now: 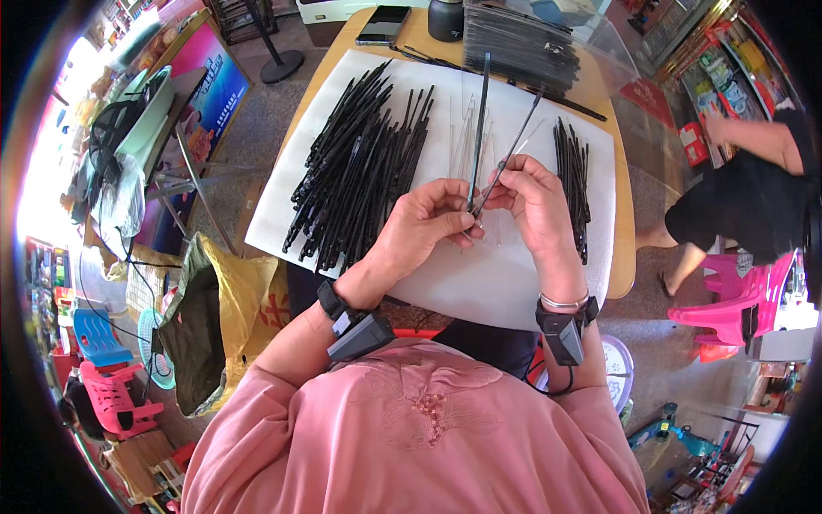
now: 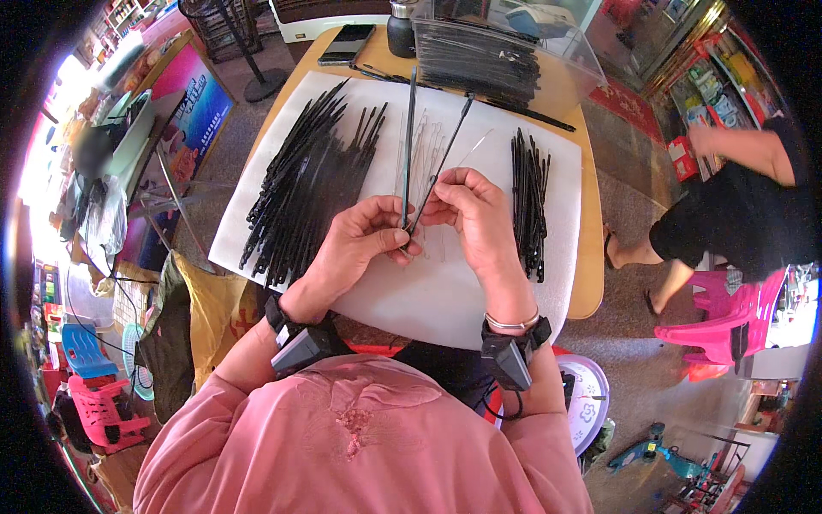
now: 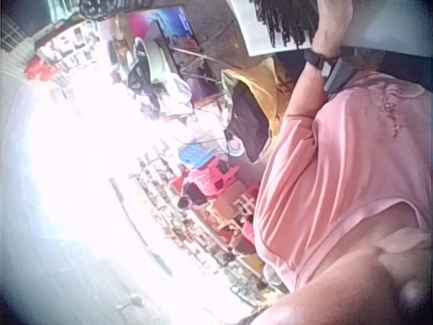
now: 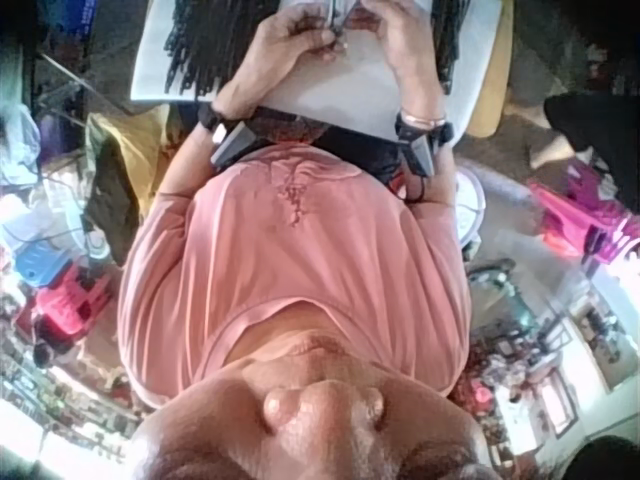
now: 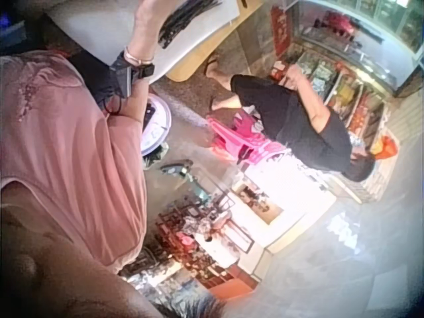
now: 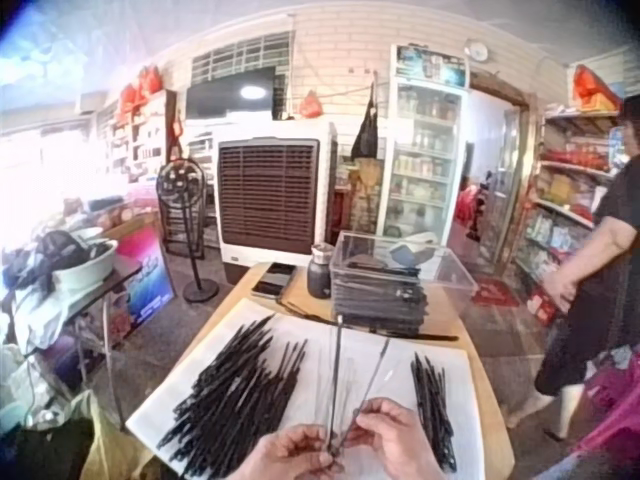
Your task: Sorting and preparing black and clear plastic strips on a workbench.
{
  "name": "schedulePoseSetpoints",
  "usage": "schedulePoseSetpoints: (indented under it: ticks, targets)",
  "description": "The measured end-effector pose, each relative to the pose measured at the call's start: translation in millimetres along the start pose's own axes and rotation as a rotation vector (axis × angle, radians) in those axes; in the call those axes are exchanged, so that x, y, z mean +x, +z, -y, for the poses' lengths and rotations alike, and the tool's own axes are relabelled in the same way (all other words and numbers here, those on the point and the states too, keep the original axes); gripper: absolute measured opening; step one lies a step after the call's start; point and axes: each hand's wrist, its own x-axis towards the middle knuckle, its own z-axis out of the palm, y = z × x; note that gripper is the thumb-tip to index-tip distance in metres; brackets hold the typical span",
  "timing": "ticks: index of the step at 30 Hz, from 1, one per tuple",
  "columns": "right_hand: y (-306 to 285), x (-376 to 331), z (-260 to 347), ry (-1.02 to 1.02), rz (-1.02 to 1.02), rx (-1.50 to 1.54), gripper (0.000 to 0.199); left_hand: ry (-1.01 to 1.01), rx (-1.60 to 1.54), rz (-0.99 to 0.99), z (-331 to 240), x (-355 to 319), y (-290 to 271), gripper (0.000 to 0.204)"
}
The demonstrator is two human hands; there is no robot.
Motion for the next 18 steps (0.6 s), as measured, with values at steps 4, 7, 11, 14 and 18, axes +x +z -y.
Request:
schedulePoseSetpoints:
  ticks: [4,7,11,14,18]
  targets:
    - [-3.5,1.2,-2.0,0.026,-0.006,-0.012,0.009,-0.003,0.051,0.02,-0.7,-0.8,0.9,0.026]
    - [-6.7,1.4,-1.0,0.048,0.032,0.026,0.01,-0.008,0.075,0.042,-1.1,-1.3,0.5,0.027]
    - [-10.7,2.6,-1.9,0.065,0.064,0.05,0.011,-0.001,0.085,0.058,-0.9,-1.3,0.2,0.028]
    - [-11.6,1.7,-2.1,0.08,0.088,0.085,0.013,0.003,0.096,0.057,-0.6,-1.3,0.3,0.028]
    - [-6.0,-0.5,-0.4,0.064,0.038,0.036,0.01,0.005,0.099,0.066,-2.1,-1.9,1.9,0.028]
